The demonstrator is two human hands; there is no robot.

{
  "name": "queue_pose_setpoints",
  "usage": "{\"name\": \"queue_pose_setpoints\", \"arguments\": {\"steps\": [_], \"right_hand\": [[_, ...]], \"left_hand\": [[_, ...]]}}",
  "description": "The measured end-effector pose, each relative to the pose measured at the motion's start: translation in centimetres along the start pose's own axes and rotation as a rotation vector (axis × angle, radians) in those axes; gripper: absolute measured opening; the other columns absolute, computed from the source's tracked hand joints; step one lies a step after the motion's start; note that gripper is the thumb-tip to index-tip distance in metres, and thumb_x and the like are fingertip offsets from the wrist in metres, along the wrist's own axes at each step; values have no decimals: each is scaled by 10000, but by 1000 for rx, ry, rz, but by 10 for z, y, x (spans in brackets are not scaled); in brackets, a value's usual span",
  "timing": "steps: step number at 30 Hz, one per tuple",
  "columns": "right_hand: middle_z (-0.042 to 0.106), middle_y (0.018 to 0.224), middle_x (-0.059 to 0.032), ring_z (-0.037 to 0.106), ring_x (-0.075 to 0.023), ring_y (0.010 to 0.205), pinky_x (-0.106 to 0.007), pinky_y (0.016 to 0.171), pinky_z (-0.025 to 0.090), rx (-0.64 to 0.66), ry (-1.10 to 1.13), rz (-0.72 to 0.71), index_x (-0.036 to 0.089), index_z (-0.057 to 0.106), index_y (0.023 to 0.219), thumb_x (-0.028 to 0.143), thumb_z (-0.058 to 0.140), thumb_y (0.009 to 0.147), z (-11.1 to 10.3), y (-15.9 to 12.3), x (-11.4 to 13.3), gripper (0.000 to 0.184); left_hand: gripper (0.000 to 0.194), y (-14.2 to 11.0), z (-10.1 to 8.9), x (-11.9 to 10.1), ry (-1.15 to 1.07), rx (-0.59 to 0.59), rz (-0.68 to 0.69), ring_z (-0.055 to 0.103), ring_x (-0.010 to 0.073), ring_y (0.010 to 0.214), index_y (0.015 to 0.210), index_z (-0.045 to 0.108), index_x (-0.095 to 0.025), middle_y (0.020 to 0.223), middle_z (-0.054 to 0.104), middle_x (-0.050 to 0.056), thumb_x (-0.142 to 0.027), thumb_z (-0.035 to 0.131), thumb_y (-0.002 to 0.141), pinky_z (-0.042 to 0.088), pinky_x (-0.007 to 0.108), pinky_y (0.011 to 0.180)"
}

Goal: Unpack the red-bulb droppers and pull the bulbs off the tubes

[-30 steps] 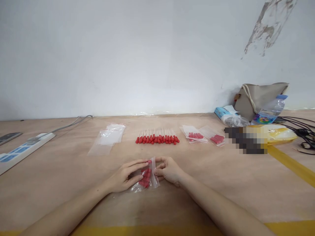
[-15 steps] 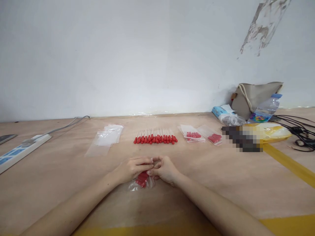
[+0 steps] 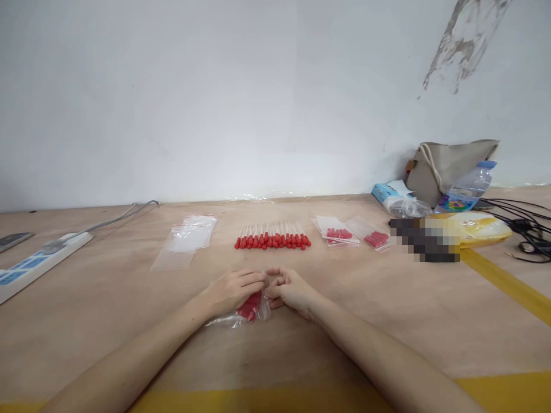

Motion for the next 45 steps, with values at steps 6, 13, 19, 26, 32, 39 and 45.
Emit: {"name": "queue_pose_setpoints", "arguments": {"steps": [6,13,19,26,32,39,45], "right_hand": [[548,533,56,523,-66,477,-194,493,459,-15,-79,1,153,566,897,148,590,624,5,0,2,274],[558,525,30,514,-63,462,-186,480,433,-17,-114,35,144,540,616,210,554,670,11,1,-1,86],[494,479,53,444,-59,433,-190,458,386,-55,-94,-24,154,493,588,199,545,645,14,4,-5,90],[367,455,72,291,-44,424,-182,407,233,-137,-282,-182,164,412,539,302,517,698,13,6,-4,236],[418,470,54,335,-45,438,-167,396,253,-147,-411,-266,154,435,532,261,507,684,8,14,-11,200],[508,462,38,511,-101,410,-205,397,427,-218,-300,-63,172,423,609,252,510,694,6,12,-13,145],[529,470,66,499,-100,356,-182,352,383,-215,-388,-157,185,465,832,195,475,693,-6,13,-7,140]], "left_hand": [[154,0,2,2,-7,12,-37,527,176,954,886,540,-128,977,587,79,-125,387,872,458,290,799],[143,1,1,1,10,-16,-56,537,175,944,925,541,-130,1025,590,71,-150,410,873,462,291,809],[219,0,-5,3,-30,-69,-21,535,154,985,1062,526,-162,1058,597,59,-165,389,891,449,283,815],[179,1,2,9,48,-83,13,548,148,895,848,562,-146,946,618,41,-186,394,895,429,270,757],[125,4,5,6,104,-19,77,538,164,900,824,539,-151,892,617,24,-171,428,878,422,274,724],[199,0,-6,10,-10,-37,7,526,155,969,894,542,-145,1050,585,60,-175,345,907,428,261,817],[272,-9,-16,17,3,-145,-86,553,135,957,1037,525,-164,1082,577,60,-163,281,918,441,245,817]]}}
Point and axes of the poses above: each hand's wrist, its own y-axis towards the middle knuckle, its own z-axis out of the palm, x = y × z, the point moved 2 cm from there along y, towards the middle knuckle
